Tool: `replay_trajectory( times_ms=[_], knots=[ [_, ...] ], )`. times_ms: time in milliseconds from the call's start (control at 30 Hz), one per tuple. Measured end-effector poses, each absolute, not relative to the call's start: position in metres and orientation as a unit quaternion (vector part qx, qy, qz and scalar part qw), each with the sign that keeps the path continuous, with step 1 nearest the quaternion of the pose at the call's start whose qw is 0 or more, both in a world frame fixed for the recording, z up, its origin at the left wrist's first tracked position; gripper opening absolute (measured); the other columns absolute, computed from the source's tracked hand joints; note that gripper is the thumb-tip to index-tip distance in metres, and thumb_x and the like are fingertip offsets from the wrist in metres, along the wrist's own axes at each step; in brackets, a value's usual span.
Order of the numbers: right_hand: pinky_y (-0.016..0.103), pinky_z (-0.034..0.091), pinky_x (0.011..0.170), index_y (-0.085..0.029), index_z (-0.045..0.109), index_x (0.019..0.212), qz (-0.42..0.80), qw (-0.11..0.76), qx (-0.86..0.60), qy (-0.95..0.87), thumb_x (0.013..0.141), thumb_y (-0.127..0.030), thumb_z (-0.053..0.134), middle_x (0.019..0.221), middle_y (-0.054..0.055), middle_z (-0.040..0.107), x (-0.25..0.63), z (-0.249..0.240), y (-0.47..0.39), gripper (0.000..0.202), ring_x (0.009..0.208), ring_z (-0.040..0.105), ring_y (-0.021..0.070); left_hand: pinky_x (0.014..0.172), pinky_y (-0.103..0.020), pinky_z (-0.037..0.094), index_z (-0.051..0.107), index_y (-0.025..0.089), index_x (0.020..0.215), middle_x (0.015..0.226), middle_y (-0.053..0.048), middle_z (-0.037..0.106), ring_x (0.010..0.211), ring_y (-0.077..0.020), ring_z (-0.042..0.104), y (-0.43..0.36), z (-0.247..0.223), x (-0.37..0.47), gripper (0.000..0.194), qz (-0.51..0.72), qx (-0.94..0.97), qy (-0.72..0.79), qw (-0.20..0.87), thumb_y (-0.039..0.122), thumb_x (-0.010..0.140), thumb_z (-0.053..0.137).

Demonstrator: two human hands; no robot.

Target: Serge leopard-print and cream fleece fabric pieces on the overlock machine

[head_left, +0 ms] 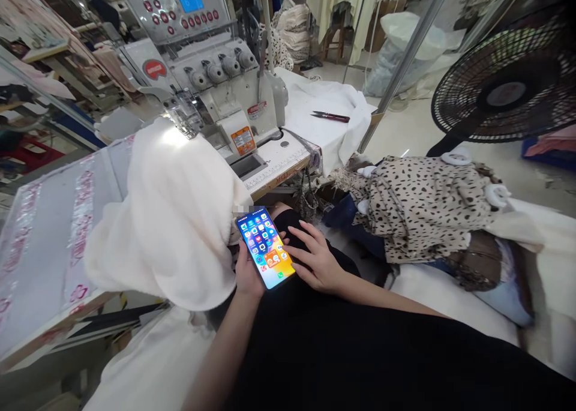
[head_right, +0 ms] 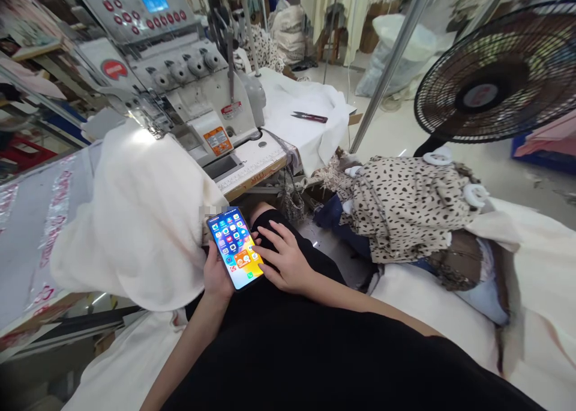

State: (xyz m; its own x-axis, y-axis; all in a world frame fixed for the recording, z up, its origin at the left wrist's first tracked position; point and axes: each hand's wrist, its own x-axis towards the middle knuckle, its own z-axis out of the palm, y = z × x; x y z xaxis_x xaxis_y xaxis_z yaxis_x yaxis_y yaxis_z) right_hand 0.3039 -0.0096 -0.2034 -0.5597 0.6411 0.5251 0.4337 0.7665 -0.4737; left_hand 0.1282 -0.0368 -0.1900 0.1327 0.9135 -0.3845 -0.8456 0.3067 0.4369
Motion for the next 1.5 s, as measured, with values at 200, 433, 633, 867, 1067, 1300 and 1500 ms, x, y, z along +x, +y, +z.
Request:
replay_trajectory(
  times_ms=[200, 433, 633, 867, 1067, 1300, 1500],
  knots=[
    [0.051, 0.026, 0.102, -0.017, 0.057, 0.113, 0.140, 0.368, -0.308, -0.866, 0.083, -0.030, 0.046, 0.135, 0.010, 0.035, 0.2997, -0.1999, -0.0077, 0.034, 0.129, 0.019, 0.0300, 0.094, -0.048, 0.035, 0.048, 0.010, 0.121, 0.116, -0.016, 0.054, 0.113, -0.0300, 0.046, -0.0364, -0.1914, 0.1274, 0.064, 0.586, 0.058, 0.306, 0.748, 0.058, 0.084, 0.025],
    [0.051, 0.026, 0.102, -0.017, 0.057, 0.114, 0.139, 0.372, -0.313, -0.863, 0.083, -0.030, 0.046, 0.135, 0.010, 0.035, 0.3027, -0.2024, -0.0080, 0.035, 0.129, 0.019, 0.0302, 0.095, -0.047, 0.035, 0.046, 0.009, 0.123, 0.119, -0.017, 0.052, 0.113, -0.0301, 0.046, -0.0367, -0.1957, 0.1247, 0.065, 0.583, 0.068, 0.296, 0.754, 0.058, 0.083, 0.029],
    [0.052, 0.026, 0.102, -0.018, 0.056, 0.115, 0.140, 0.371, -0.316, -0.862, 0.083, -0.030, 0.046, 0.136, 0.009, 0.034, 0.3036, -0.2052, -0.0083, 0.035, 0.129, 0.019, 0.0303, 0.096, -0.046, 0.034, 0.046, 0.008, 0.122, 0.118, -0.017, 0.053, 0.114, -0.0300, 0.046, -0.0370, -0.1917, 0.1268, 0.067, 0.580, 0.069, 0.306, 0.751, 0.058, 0.083, 0.026],
    [0.052, 0.026, 0.102, -0.017, 0.056, 0.114, 0.140, 0.375, -0.313, -0.861, 0.083, -0.030, 0.046, 0.136, 0.010, 0.035, 0.3024, -0.2040, -0.0081, 0.035, 0.129, 0.020, 0.0302, 0.097, -0.046, 0.033, 0.045, 0.009, 0.124, 0.119, -0.017, 0.052, 0.114, -0.0303, 0.045, -0.0386, -0.1912, 0.1266, 0.066, 0.588, 0.066, 0.297, 0.750, 0.058, 0.083, 0.027],
    [0.051, 0.027, 0.102, -0.017, 0.056, 0.114, 0.141, 0.375, -0.312, -0.862, 0.083, -0.029, 0.046, 0.135, 0.011, 0.037, 0.3033, -0.2027, -0.0089, 0.035, 0.129, 0.020, 0.0299, 0.096, -0.046, 0.034, 0.047, 0.009, 0.122, 0.118, -0.017, 0.053, 0.114, -0.0304, 0.045, -0.0392, -0.1925, 0.1255, 0.066, 0.587, 0.067, 0.296, 0.750, 0.058, 0.084, 0.025],
    [0.052, 0.027, 0.101, -0.017, 0.057, 0.114, 0.149, 0.370, -0.309, -0.863, 0.083, -0.028, 0.047, 0.135, 0.010, 0.037, 0.3059, -0.2053, -0.0120, 0.034, 0.129, 0.020, 0.0300, 0.095, -0.048, 0.035, 0.047, 0.009, 0.122, 0.119, -0.018, 0.052, 0.113, -0.0311, 0.046, -0.0389, -0.1943, 0.1255, 0.065, 0.588, 0.064, 0.296, 0.750, 0.058, 0.083, 0.028],
    [0.052, 0.027, 0.101, -0.018, 0.057, 0.114, 0.153, 0.364, -0.306, -0.866, 0.083, -0.029, 0.047, 0.135, 0.010, 0.037, 0.3072, -0.2089, -0.0142, 0.034, 0.129, 0.021, 0.0302, 0.094, -0.048, 0.035, 0.046, 0.009, 0.123, 0.119, -0.018, 0.052, 0.113, -0.0313, 0.046, -0.0399, -0.1930, 0.1252, 0.065, 0.589, 0.070, 0.290, 0.751, 0.058, 0.083, 0.028]
  ],
)
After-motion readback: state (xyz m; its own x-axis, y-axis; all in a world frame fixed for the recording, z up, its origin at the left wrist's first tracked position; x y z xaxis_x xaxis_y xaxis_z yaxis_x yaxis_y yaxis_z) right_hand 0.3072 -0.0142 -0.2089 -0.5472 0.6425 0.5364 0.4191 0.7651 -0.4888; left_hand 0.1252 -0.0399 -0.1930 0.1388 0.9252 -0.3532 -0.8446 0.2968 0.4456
